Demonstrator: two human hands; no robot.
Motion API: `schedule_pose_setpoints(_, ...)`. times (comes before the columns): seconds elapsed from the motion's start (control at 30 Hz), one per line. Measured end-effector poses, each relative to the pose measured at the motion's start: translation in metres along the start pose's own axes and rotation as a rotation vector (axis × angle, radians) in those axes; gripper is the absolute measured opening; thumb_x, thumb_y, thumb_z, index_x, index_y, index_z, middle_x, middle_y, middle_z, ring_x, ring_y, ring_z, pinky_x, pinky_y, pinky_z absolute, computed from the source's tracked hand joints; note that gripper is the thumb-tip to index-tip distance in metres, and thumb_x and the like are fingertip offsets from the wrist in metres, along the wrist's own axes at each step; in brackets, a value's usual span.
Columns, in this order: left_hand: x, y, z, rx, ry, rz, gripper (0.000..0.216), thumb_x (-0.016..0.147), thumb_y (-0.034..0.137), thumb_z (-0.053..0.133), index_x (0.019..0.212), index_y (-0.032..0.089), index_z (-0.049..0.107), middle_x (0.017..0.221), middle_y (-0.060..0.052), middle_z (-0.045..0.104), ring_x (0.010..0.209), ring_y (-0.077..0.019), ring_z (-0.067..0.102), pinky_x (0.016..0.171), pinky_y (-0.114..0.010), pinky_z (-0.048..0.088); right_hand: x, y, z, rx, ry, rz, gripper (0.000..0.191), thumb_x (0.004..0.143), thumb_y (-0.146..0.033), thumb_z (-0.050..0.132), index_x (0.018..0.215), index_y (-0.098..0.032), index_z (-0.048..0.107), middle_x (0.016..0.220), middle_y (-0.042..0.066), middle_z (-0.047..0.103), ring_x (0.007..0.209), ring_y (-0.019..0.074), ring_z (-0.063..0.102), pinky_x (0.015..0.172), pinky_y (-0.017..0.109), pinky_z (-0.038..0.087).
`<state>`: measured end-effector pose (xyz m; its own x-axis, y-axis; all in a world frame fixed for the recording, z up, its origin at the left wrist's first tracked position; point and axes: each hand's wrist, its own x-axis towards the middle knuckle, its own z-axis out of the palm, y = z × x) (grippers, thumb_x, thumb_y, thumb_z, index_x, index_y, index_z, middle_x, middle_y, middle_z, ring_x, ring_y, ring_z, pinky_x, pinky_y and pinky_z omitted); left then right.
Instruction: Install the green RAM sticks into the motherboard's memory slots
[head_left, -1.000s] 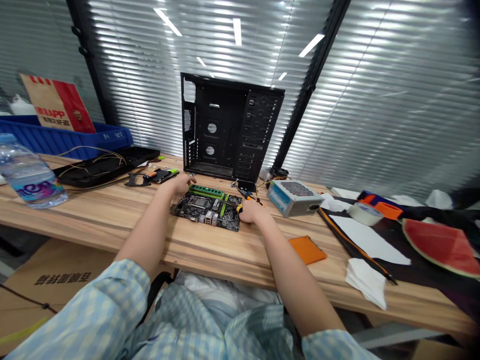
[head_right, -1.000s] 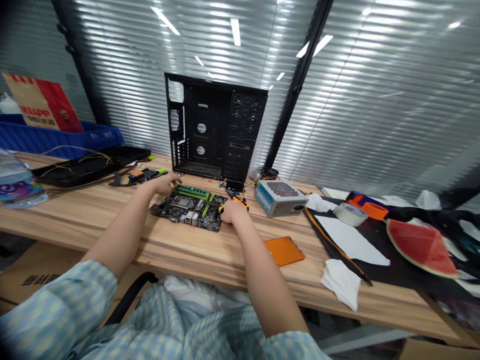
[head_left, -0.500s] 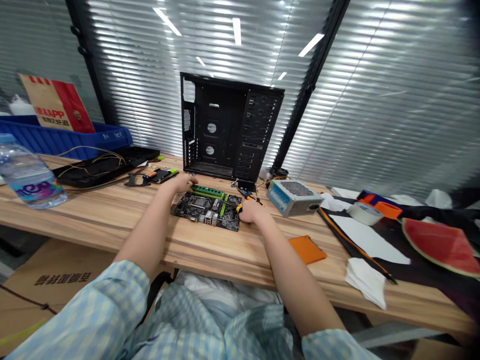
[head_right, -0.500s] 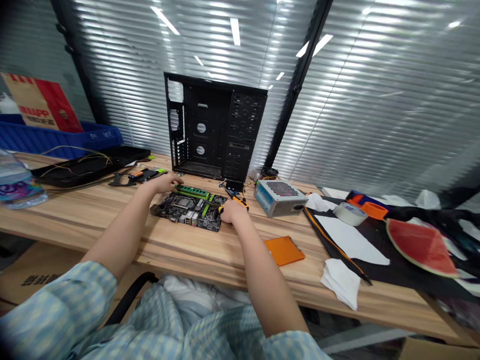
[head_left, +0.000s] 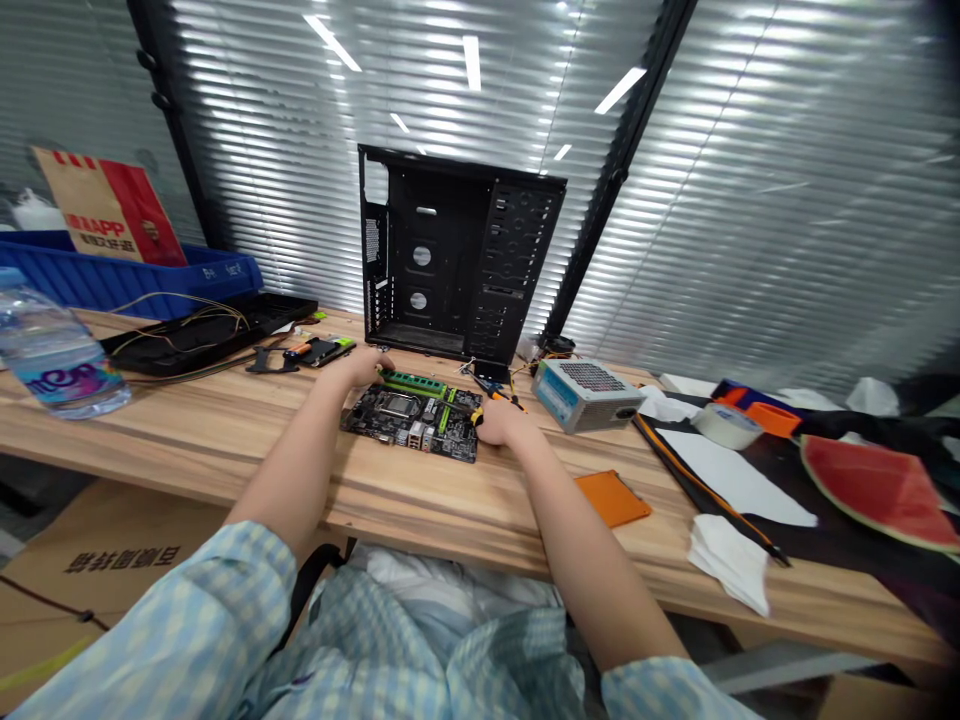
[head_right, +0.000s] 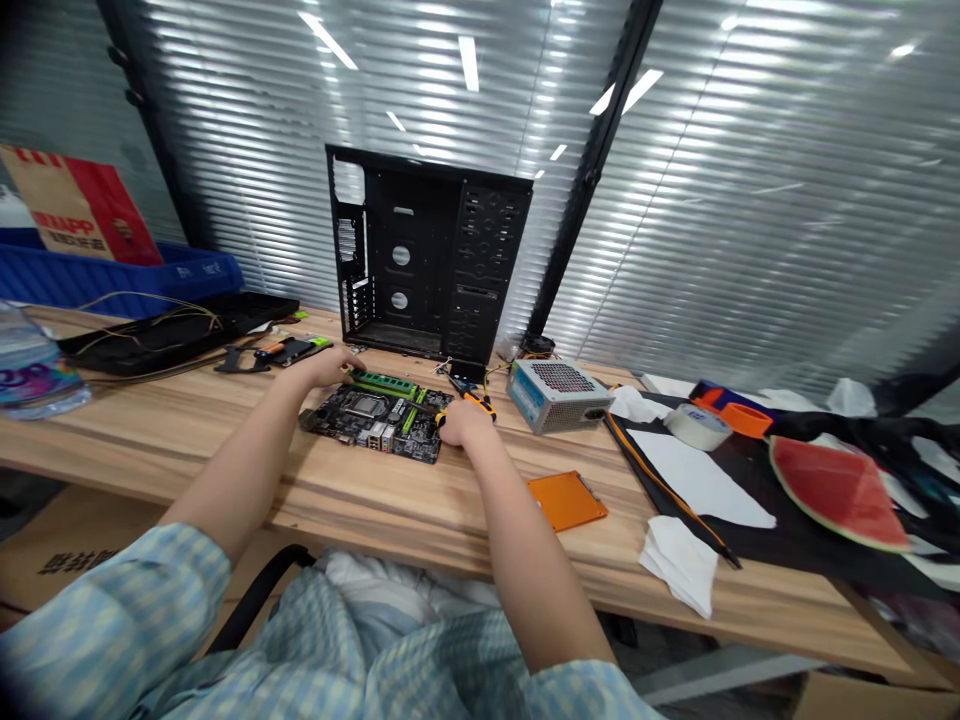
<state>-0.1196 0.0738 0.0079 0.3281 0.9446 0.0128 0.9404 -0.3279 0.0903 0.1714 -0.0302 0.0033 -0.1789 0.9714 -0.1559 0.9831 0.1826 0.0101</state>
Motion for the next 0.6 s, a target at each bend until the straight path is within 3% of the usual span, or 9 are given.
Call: schedule_pose_setpoints(0.6,0.0015,-0.0021,0.0013,-0.053,0.006,-0.006,0.050,0.068,0.021,0.066,0.118,0.024,0.068,0.117,-0.004,0.069,0.106,-0.0195,0.062,0.091,-0.022,0.046,-0.0017,-0.0006,-0.0020,0.009,-0.006,0.002,0.041,0.078,-0.025,0.059,0.115,-0.010,0.066,0.118,0.020,0.065,0.103,0.0278,0.065,0.080,0.030,0.052)
